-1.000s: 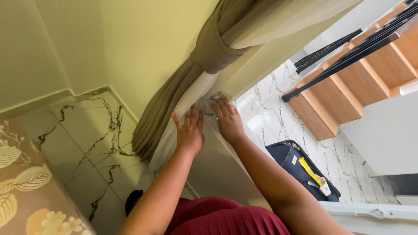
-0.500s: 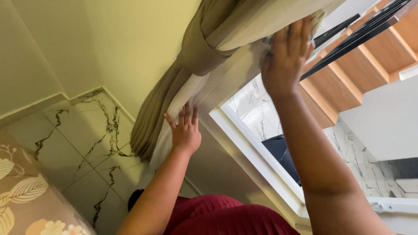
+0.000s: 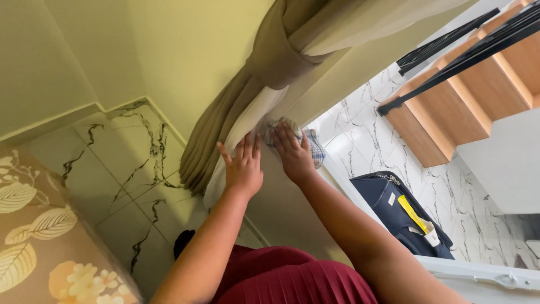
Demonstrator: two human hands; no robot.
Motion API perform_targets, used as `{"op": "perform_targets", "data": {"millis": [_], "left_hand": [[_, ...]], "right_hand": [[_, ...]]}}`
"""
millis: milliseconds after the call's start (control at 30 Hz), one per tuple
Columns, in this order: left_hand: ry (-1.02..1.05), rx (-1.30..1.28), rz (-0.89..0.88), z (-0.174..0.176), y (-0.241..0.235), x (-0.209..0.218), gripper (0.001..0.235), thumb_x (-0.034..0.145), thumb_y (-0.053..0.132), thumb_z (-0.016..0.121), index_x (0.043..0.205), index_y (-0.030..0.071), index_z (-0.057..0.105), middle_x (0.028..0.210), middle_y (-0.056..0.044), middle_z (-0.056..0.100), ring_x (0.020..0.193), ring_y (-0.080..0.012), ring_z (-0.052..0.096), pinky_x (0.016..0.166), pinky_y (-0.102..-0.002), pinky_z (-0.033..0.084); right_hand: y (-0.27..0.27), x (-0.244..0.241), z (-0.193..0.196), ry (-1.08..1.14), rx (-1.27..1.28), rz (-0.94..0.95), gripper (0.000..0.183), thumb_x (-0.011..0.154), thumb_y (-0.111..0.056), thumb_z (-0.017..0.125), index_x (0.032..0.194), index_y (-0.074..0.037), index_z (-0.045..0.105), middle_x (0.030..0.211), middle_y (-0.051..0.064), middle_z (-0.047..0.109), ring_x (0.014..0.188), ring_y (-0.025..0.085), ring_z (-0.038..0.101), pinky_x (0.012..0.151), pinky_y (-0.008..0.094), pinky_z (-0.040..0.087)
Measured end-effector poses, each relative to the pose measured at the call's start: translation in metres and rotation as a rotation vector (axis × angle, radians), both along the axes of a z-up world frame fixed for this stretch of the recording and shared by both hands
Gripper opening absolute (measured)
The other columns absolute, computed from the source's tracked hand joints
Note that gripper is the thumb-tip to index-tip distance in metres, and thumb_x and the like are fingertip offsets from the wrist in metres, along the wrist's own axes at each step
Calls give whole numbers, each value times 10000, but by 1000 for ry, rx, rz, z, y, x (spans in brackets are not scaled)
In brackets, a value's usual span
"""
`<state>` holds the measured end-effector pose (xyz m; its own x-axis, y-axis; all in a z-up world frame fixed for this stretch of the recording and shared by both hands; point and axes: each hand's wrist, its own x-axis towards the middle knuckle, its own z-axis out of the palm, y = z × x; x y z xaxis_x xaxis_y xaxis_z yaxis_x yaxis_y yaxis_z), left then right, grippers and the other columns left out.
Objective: Using a cloth to wipe and clean the white door frame and edges in a hotel room.
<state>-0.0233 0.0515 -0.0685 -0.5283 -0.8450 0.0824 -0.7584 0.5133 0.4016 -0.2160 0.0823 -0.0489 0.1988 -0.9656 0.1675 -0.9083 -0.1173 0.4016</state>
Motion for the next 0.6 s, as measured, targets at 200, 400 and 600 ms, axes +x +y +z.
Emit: {"op": "perform_targets", "data": {"millis": [200, 400, 600], "left_hand": [[-34, -39, 15, -8, 11, 17, 762, 953, 174, 504, 1626, 98, 155, 1688, -122, 136, 1536, -266, 167, 1132, -802, -13], [-63, 25, -19, 13, 32, 40, 800, 932, 182, 506, 1632, 123, 122, 1706, -126, 50, 1571, -263, 48, 1148, -763, -31], [-72, -3, -51, 11, 55, 58, 800, 932, 104, 453, 1635, 147, 71, 1704, -132, -41, 1560, -263, -71, 1137, -739, -59]], "right_hand": [[0, 9, -23, 265, 212, -33, 697, 912, -217, 553, 1579, -132, 370, 1685, 76, 246, 1551, 237, 191, 1164, 630, 255], [18, 10, -2, 406, 420, -36, 684, 950, -267, 532, 1587, -134, 321, 1680, 69, 237, 1511, 226, 237, 1065, 573, 361], [59, 13, 24, 483, 602, -66, 691, 953, -284, 562, 1574, -110, 314, 1647, 84, 274, 1456, 236, 304, 996, 507, 420]]}}
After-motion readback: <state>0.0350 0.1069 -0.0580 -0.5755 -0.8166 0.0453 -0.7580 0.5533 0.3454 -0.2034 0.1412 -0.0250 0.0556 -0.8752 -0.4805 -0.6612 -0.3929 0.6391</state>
